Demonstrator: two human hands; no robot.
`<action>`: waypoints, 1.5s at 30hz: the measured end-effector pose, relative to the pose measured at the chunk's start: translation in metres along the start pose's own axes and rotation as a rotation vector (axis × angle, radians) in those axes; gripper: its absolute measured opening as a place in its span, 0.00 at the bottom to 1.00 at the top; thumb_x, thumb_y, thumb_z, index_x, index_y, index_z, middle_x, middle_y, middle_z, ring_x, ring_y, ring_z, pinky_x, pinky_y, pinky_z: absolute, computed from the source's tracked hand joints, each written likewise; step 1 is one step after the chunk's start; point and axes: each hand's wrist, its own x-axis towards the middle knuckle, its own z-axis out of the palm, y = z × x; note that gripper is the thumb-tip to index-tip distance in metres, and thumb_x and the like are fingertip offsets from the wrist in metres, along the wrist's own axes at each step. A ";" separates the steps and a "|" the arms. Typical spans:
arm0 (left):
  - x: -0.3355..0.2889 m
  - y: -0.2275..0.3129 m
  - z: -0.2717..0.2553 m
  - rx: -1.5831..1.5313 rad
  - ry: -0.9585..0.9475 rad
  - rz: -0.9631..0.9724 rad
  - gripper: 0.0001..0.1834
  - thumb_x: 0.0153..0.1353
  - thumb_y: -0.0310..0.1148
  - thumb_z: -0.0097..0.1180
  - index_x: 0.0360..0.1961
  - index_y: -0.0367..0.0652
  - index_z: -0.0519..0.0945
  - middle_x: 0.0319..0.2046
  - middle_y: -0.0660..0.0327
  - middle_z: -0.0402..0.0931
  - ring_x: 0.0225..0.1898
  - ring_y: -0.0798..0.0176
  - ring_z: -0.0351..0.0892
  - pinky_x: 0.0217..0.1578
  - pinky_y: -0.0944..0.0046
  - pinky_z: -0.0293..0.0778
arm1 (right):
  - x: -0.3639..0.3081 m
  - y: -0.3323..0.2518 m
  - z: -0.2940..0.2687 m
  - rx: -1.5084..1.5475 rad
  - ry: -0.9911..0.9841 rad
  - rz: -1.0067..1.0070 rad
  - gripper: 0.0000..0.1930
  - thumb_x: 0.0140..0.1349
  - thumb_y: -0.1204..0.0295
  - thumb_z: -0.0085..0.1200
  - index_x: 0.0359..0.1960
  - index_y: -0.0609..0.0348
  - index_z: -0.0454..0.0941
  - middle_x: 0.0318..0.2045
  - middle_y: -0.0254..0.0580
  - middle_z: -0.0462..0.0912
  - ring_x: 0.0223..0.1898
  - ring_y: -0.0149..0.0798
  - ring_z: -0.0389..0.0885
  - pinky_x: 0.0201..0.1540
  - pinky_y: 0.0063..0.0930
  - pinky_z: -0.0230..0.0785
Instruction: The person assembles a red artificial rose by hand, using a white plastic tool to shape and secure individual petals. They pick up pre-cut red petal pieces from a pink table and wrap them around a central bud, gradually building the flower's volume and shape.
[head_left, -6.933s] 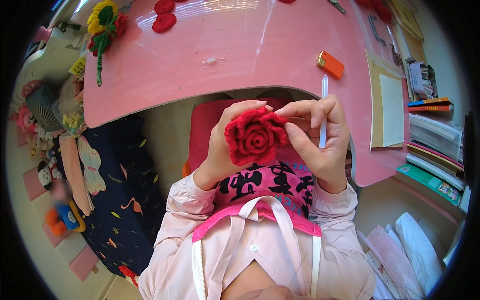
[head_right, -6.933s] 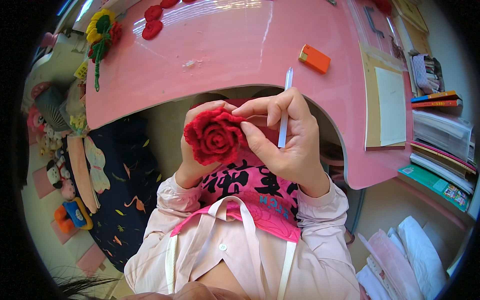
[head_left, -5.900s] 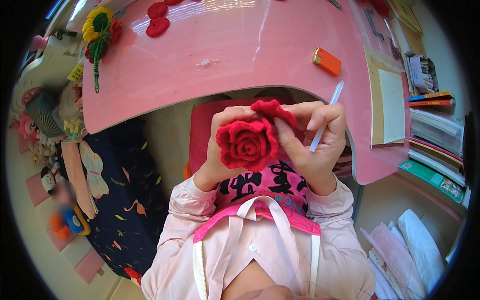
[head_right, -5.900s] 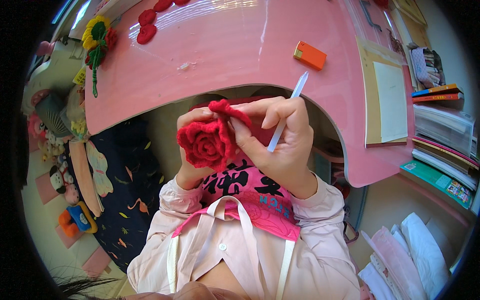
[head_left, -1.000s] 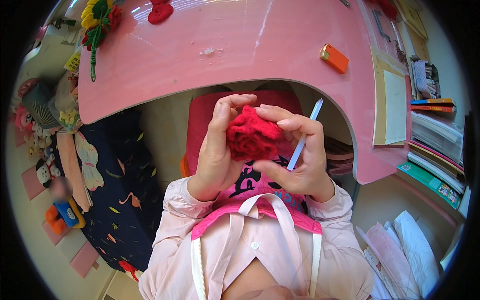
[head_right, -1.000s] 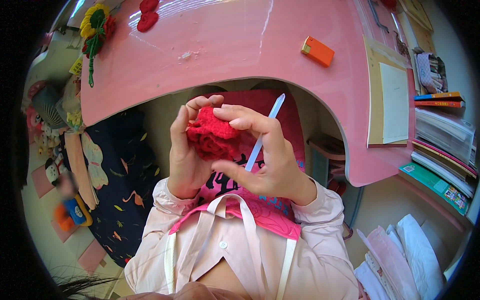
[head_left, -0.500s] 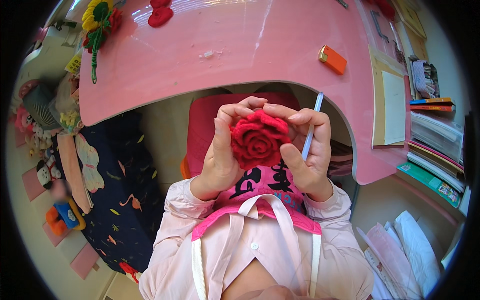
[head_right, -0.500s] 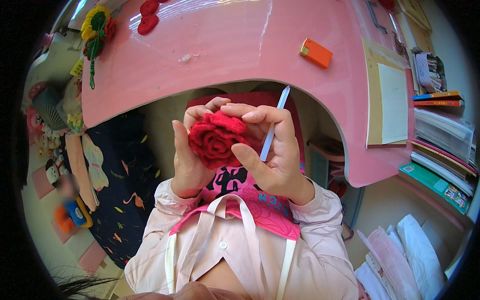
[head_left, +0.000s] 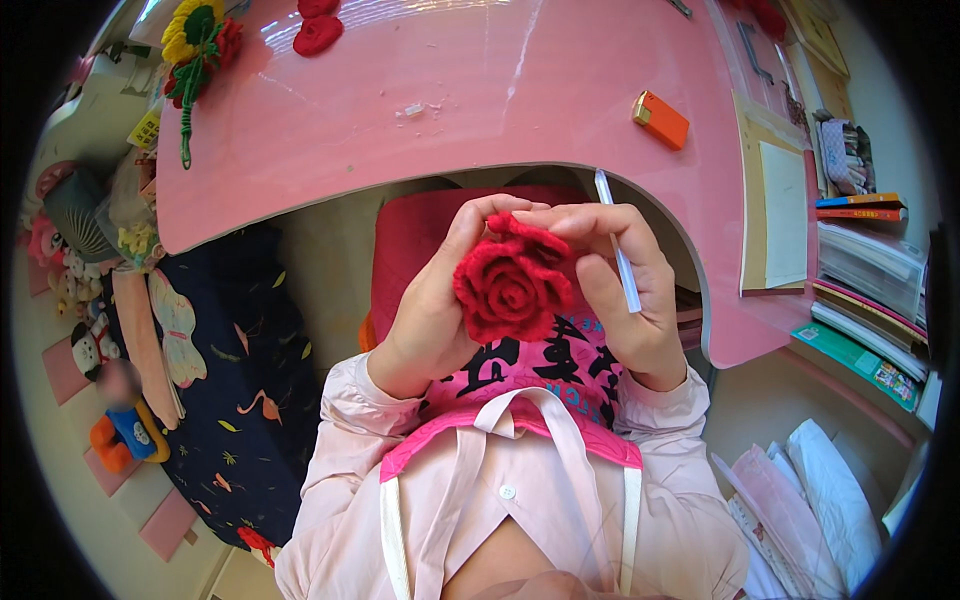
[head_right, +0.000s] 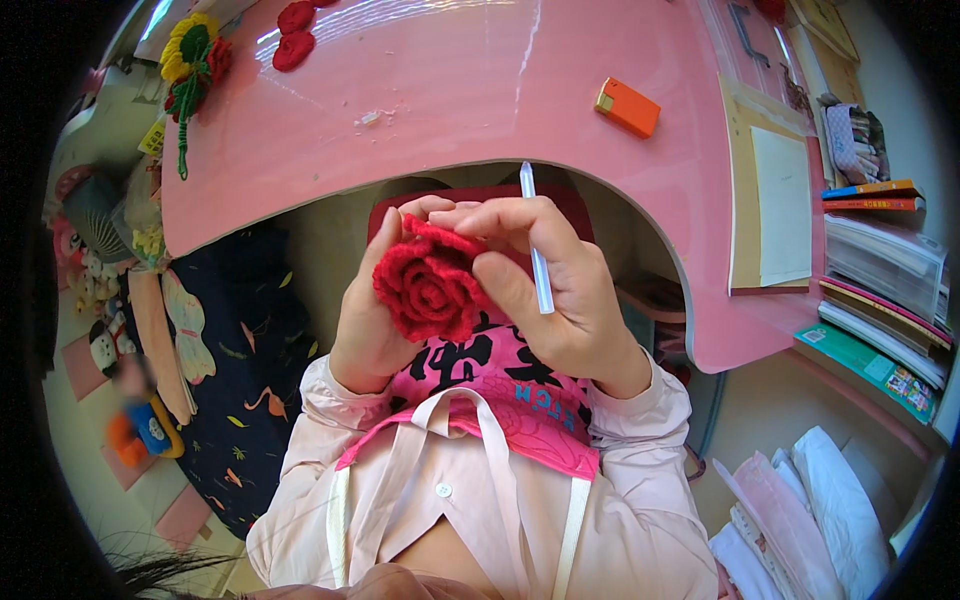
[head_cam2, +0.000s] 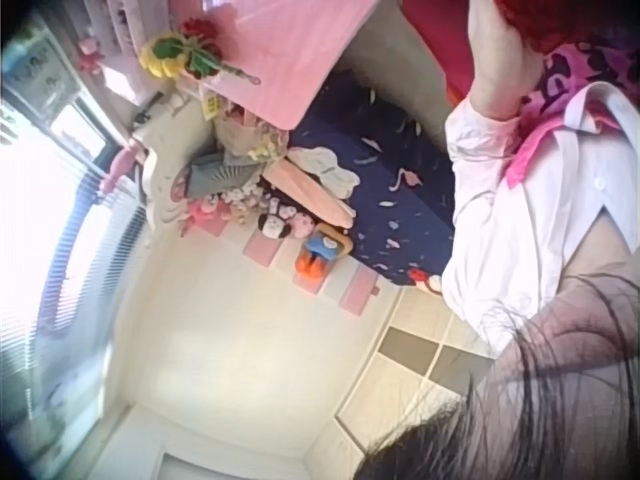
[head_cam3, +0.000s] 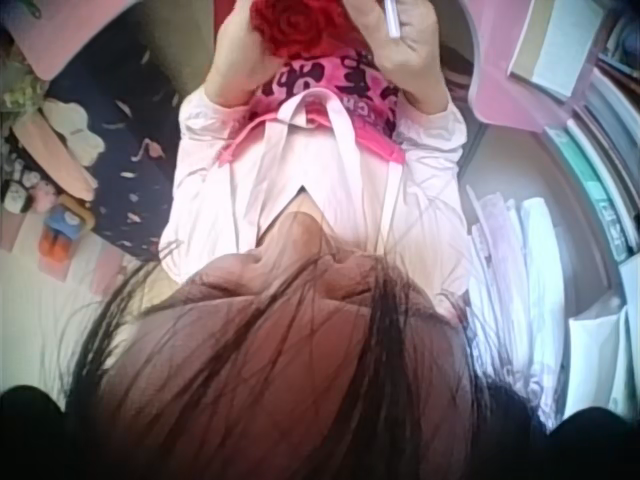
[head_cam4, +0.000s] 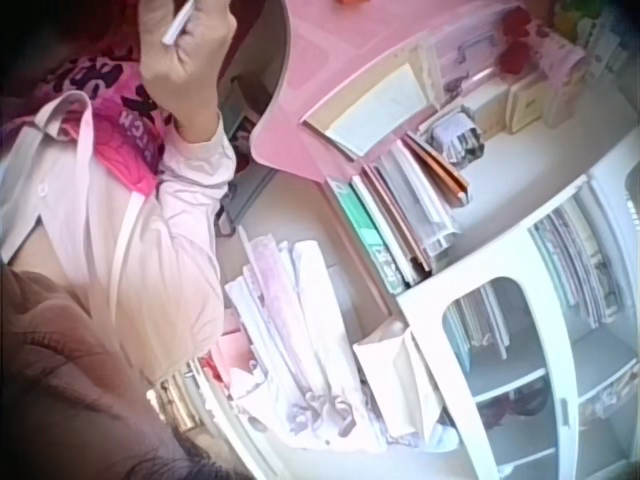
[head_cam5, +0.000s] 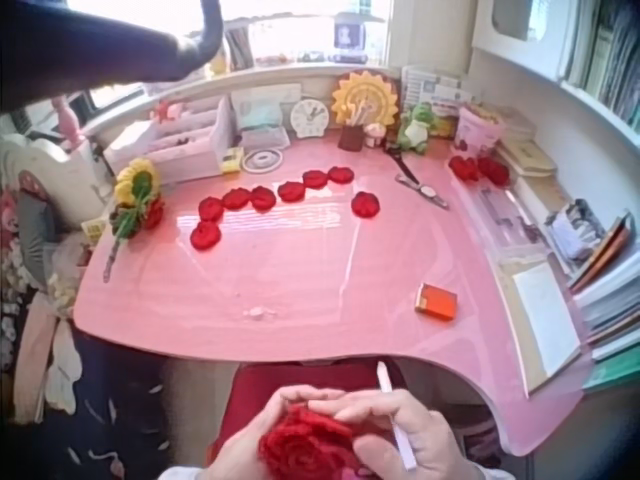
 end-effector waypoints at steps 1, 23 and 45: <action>0.001 0.001 -0.002 -0.059 -0.031 -0.030 0.23 0.70 0.49 0.31 0.53 0.41 0.65 0.50 0.57 0.69 0.51 0.62 0.71 0.52 0.60 0.69 | 0.001 -0.002 0.005 0.030 0.010 0.000 0.23 0.57 0.76 0.58 0.52 0.66 0.62 0.51 0.54 0.73 0.55 0.41 0.72 0.59 0.33 0.62; 0.006 0.007 -0.035 0.690 -0.423 0.404 0.55 0.41 0.25 0.72 0.67 0.49 0.49 0.66 0.48 0.48 0.66 0.53 0.52 0.62 0.54 0.58 | -0.004 0.022 0.012 -0.175 0.121 -0.048 0.45 0.40 0.70 0.74 0.57 0.60 0.54 0.53 0.51 0.70 0.54 0.42 0.73 0.55 0.34 0.68; 0.012 -0.022 -0.037 0.694 -0.216 0.806 0.53 0.38 0.28 0.75 0.61 0.48 0.51 0.61 0.44 0.57 0.61 0.50 0.62 0.58 0.53 0.64 | -0.004 0.035 0.023 -0.098 0.251 -0.149 0.43 0.40 0.81 0.71 0.55 0.55 0.53 0.56 0.55 0.65 0.57 0.44 0.69 0.57 0.37 0.67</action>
